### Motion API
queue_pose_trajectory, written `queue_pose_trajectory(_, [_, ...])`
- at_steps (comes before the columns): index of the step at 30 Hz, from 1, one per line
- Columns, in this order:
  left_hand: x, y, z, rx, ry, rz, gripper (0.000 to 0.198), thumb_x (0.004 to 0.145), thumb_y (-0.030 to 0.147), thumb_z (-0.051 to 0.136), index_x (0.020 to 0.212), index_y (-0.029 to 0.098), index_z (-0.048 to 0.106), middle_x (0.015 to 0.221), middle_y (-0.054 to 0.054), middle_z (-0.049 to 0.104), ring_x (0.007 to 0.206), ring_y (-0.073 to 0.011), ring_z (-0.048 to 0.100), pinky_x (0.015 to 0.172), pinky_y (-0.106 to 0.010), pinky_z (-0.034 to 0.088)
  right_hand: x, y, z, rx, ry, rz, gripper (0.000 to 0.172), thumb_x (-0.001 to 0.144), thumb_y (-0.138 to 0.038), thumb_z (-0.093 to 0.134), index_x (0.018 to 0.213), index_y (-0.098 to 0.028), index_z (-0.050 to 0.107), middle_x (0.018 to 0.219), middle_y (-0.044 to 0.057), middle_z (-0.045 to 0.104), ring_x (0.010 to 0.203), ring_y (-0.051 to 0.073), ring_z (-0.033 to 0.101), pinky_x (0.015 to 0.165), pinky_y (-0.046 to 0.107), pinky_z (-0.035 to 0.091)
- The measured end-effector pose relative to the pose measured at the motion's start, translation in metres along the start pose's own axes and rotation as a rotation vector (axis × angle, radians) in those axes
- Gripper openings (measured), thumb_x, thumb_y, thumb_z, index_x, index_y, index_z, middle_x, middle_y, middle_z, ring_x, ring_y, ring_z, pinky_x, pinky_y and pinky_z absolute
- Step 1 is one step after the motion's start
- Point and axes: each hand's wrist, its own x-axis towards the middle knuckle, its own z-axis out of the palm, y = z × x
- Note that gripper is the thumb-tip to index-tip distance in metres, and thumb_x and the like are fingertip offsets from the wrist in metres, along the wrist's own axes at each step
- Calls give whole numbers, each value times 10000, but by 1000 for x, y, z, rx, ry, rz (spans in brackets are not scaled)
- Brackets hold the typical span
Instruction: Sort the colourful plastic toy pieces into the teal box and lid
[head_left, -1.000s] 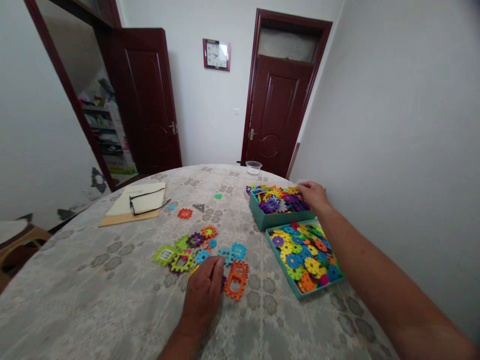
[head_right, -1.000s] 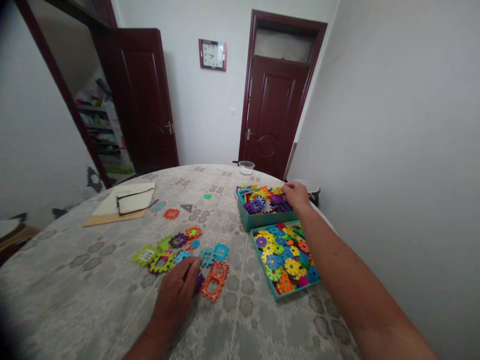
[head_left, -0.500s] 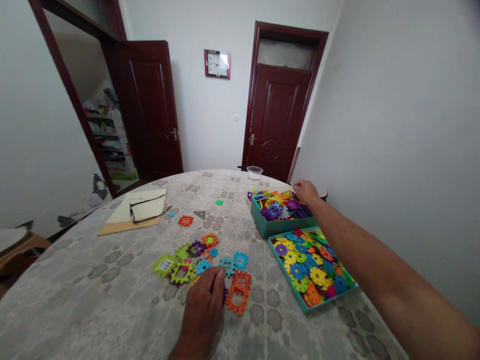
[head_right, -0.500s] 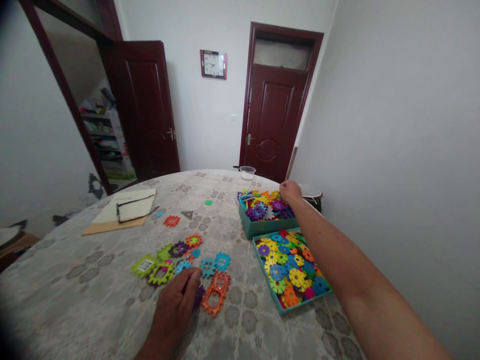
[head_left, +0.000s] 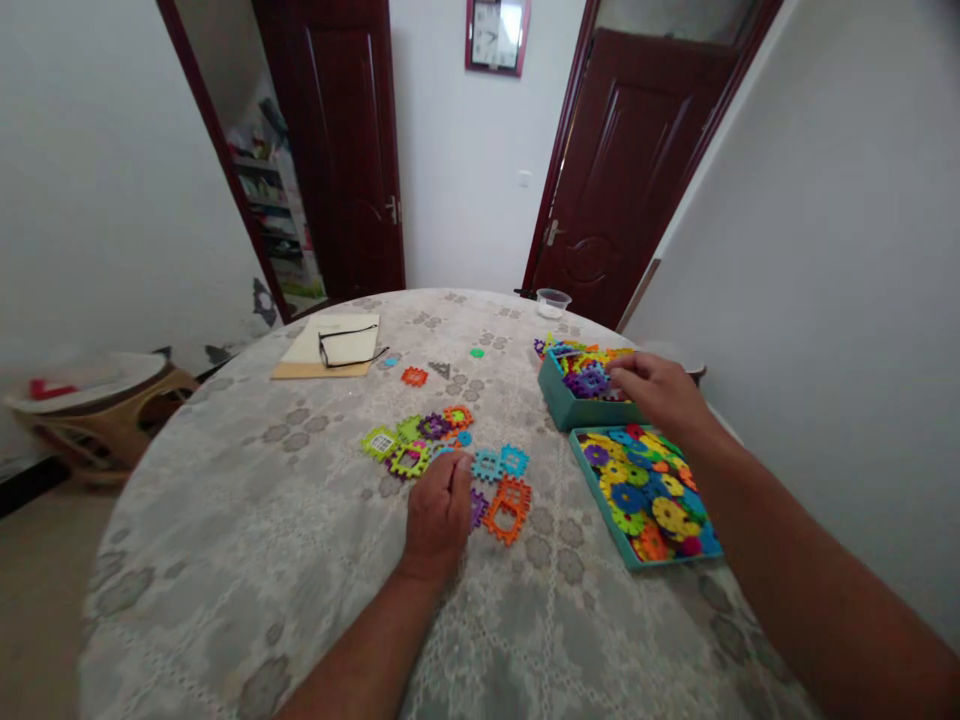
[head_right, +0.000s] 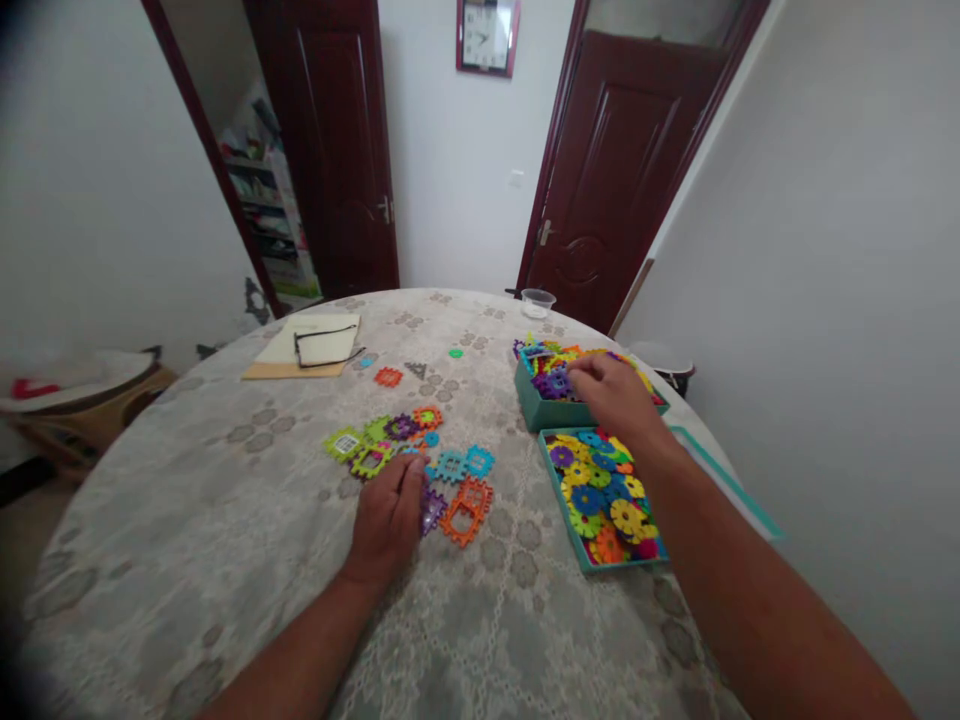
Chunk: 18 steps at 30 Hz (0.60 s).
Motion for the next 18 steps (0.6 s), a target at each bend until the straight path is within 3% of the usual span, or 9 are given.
queue_pose_trajectory(3, [2, -1, -1, -17, 72, -42, 350, 1050, 363, 397, 1036, 195, 704, 948, -53, 744, 877, -199, 678, 840, -311, 513, -71, -41, 25, 72, -409, -170, 355, 946, -412, 583, 1216, -216, 705, 1120, 73, 737, 936, 207, 682, 835, 308, 512])
queue_pose_trajectory(6, [2, -3, 0, -21, 68, -42, 354, 1051, 362, 392, 1051, 188, 700, 970, -62, 747, 896, -202, 682, 862, -320, 515, -126, -66, 61, 33, -563, -234, 395, 959, -395, 585, 1309, -217, 636, 1250, 108, 670, 1028, 222, 663, 915, 331, 498])
queue_pose_trajectory(9, [2, -3, 0, -21, 51, -30, 354, 1051, 358, 387, 1050, 182, 694, 980, -69, 744, 917, -209, 681, 883, -332, 512, -149, -73, 94, -79, -540, -201, 459, 950, -457, 604, 1332, -202, 599, 1292, 141, 612, 1156, 274, 616, 964, 359, 469])
queue_pose_trajectory(11, [3, -2, 0, -18, 39, -31, 353, 1051, 357, 384, 1051, 185, 693, 974, -66, 743, 920, -212, 681, 885, -335, 510, -152, -73, 108, -141, -482, -112, 497, 933, -503, 616, 1314, -184, 599, 1267, 152, 596, 1128, 287, 618, 941, 364, 468])
queue_pose_trajectory(18, [3, -3, 1, -10, 35, -54, 353, 1051, 367, 389, 1028, 196, 696, 913, -46, 726, 879, -208, 676, 845, -328, 500, -147, -59, 121, 68, -432, -13, 432, 817, -349, 726, 1214, -204, 636, 1148, 87, 629, 1021, 236, 622, 902, 320, 459])
